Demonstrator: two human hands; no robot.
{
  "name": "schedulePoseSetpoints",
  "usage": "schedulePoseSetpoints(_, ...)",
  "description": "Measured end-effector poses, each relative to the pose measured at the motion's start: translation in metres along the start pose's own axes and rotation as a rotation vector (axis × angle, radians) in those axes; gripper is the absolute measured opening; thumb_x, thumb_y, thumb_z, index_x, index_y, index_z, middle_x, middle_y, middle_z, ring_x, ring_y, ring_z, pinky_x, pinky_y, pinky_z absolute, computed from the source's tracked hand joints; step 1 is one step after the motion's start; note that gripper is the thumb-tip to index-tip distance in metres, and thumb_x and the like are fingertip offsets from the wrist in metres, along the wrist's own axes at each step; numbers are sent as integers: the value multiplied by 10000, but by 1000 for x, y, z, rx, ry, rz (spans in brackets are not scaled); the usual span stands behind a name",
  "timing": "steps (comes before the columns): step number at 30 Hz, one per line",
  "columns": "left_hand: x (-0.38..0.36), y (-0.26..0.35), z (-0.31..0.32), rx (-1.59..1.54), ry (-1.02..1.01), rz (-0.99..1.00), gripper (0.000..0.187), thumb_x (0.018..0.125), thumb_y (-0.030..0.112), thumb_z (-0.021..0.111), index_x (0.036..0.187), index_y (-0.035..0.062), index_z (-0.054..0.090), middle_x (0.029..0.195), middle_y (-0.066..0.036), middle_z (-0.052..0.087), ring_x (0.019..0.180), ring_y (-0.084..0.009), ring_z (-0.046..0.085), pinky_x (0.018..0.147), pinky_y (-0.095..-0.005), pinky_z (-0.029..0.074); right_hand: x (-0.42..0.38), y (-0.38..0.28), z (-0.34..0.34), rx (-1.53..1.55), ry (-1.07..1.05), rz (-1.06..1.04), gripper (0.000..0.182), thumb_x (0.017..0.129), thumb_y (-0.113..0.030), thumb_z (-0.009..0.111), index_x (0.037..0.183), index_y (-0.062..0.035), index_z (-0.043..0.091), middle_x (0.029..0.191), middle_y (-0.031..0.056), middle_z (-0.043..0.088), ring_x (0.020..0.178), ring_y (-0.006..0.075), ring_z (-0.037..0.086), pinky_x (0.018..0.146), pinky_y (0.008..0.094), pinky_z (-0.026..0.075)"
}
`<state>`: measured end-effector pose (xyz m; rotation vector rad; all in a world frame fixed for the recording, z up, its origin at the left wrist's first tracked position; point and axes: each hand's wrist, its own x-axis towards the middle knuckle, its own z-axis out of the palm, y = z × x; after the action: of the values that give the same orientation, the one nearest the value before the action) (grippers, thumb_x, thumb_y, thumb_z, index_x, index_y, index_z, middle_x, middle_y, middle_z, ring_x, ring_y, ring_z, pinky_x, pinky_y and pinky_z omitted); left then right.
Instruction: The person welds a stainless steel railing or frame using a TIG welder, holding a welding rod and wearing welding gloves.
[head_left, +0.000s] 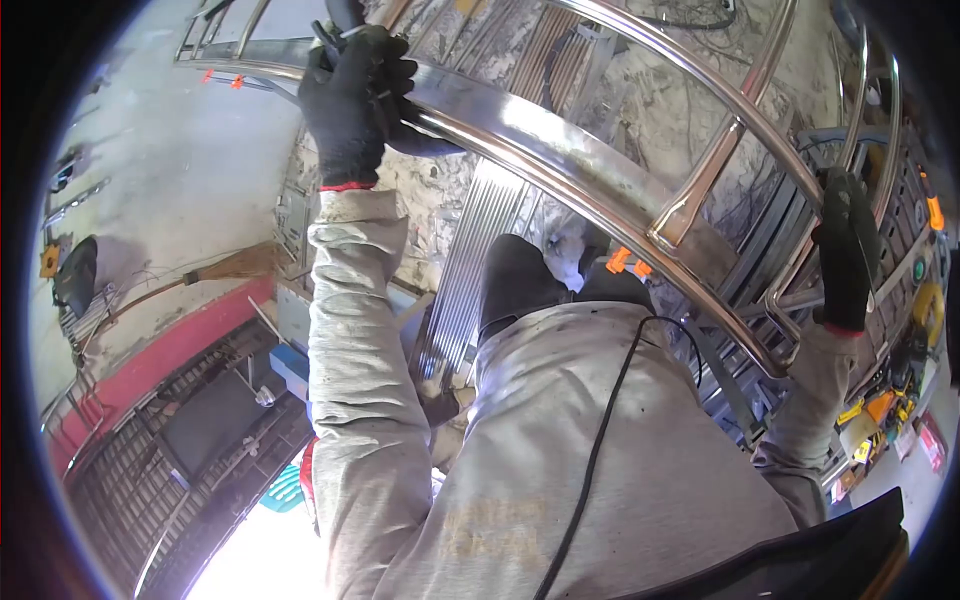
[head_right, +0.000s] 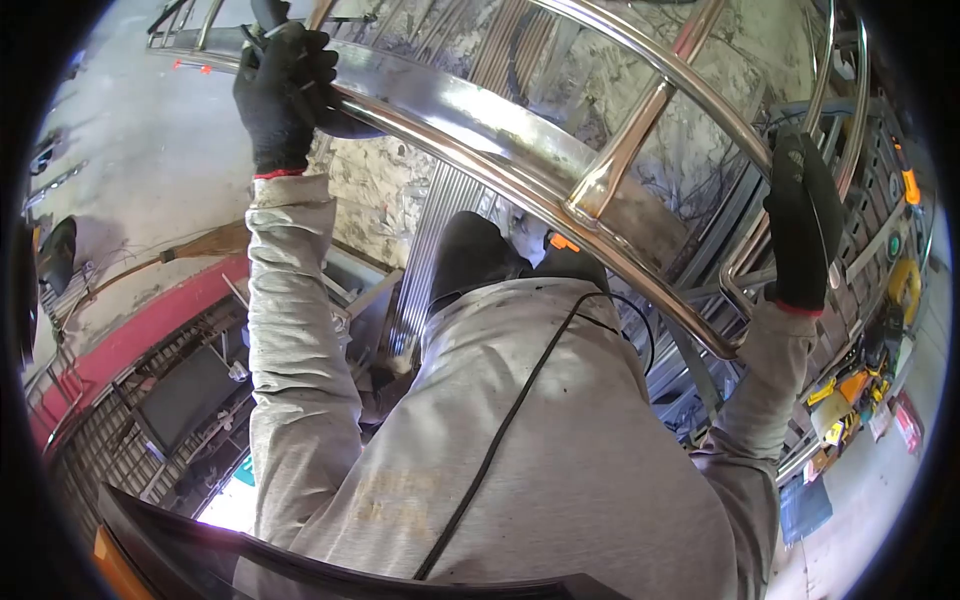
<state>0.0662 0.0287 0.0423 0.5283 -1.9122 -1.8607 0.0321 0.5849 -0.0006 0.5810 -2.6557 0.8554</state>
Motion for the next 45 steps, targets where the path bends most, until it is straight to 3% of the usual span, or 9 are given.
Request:
schedulePoseSetpoints(10,-7,16,6,94,6,-174,299,973,211,761,1078,-58,686,849,-109,752,691,-174,716,614,-326,585,3,-5,2,20,87,261,390,1133,-363,606,1324,-45,728,1015,3,708,727,65,583,648,267,515)
schedulePoseSetpoints(13,-4,20,0,145,-88,-174,285,982,229,736,1082,-33,683,841,-98,752,674,-152,708,598,-313,573,26,-48,-22,120,-101,437,348,1145,-278,548,1278,-2,714,1139,124,756,1050,237,706,883,409,532)
schedulePoseSetpoints(18,-12,23,-41,-624,-215,-331,156,1032,164,692,1005,18,648,717,-39,647,597,-108,600,535,-257,457,56,-189,9,386,460,338,386,1185,-336,486,1335,-15,639,1164,94,704,920,184,723,834,297,564)
schedulePoseSetpoints(20,-19,10,-89,-411,-316,-180,178,1059,184,639,1067,6,638,838,-70,673,665,-132,636,587,-251,500,79,-260,37,1229,283,168,349,1176,-305,515,1308,0,623,1229,124,705,938,202,734,861,313,586)
schedulePoseSetpoints(24,-52,2,-190,-594,-230,-299,310,1015,183,693,1214,-53,656,897,-99,718,781,-143,684,666,-267,540,96,-410,136,518,-106,-8,385,1188,-349,473,1126,16,578,1067,154,675,899,259,704,852,413,607)
schedulePoseSetpoints(27,-69,-17,-264,-467,-114,-297,320,1008,160,701,1225,-70,648,920,-104,736,787,-154,708,664,-270,553,104,-467,227,1092,-553,155,435,1126,-298,559,1336,54,705,1292,205,744,1208,261,720,1105,399,539)
schedulePoseSetpoints(37,-68,-38,-319,3,-91,-444,199,999,172,750,979,25,617,735,18,598,592,-57,522,506,-270,399,83,-569,429,1831,-644,590,448,1149,-505,545,1191,-71,650,1044,30,671,936,167,685,885,339,549)
schedulePoseSetpoints(42,-55,-51,-356,238,-303,-417,222,1003,189,745,1105,1,687,756,12,629,640,-72,541,566,-288,439,80,-585,423,1718,-562,888,523,1106,-625,549,1069,-106,608,740,-21,555,690,126,574,945,383,549)
schedulePoseSetpoints(45,-34,-44,-388,277,-363,-452,350,1043,150,669,1339,-37,665,966,-12,693,832,-87,589,773,-288,512,76,-578,421,1594,-556,738,568,1083,-653,576,1107,-86,607,1007,38,624,944,158,630,931,371,549)
